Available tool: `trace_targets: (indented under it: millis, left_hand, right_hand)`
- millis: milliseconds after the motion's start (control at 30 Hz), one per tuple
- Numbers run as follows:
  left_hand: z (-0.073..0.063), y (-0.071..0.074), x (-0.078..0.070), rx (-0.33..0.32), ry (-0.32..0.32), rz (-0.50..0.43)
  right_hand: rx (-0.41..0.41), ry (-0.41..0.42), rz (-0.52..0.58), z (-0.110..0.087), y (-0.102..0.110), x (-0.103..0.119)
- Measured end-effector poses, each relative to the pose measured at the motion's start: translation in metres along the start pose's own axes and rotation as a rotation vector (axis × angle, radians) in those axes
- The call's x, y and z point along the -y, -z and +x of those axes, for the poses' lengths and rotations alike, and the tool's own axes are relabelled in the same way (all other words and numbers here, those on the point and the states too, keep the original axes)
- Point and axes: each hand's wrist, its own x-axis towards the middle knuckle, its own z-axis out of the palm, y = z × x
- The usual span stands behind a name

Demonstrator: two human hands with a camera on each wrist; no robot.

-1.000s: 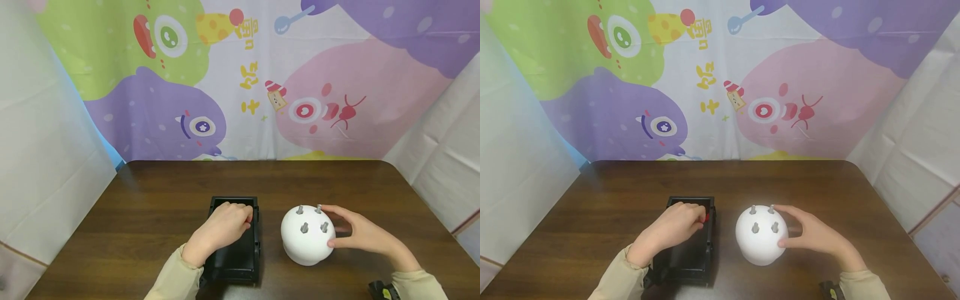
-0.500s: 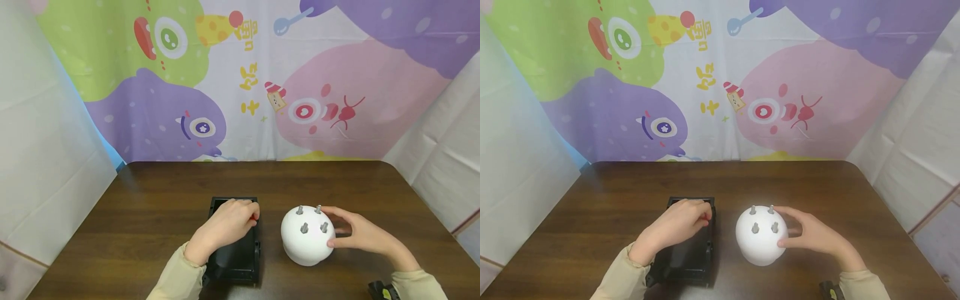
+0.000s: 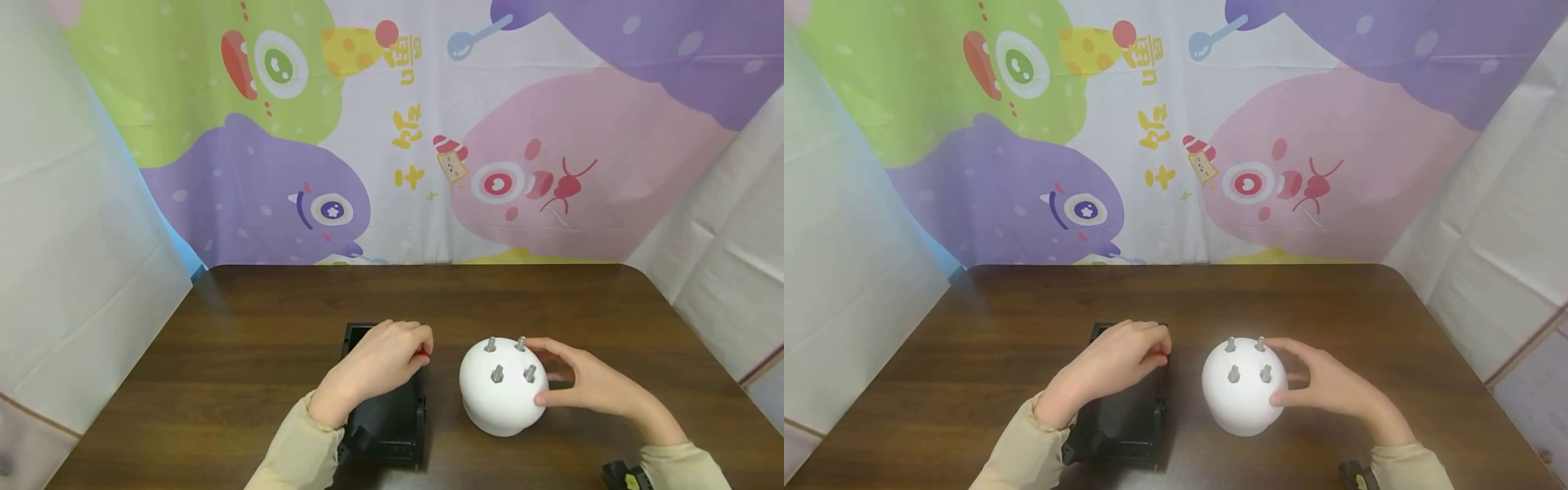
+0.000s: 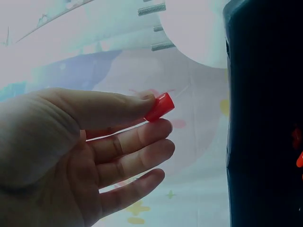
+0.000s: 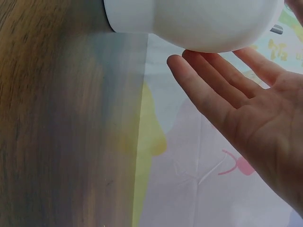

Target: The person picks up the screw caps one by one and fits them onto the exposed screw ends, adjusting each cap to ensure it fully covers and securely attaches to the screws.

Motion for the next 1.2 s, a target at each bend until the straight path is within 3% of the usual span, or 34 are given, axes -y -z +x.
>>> trace_targets:
  millis: [300,1200]
  left_hand:
    - [0.007,-0.001,-0.002,-0.04,-0.045,-0.016]
    - [0.02,-0.002,-0.016,-0.095,-0.073,0.031]
  right_hand:
    - [-0.005,-0.005,-0.027,0.0,0.0,0.001]
    - [0.0,-0.008,-0.051,0.0,0.0,-0.002]
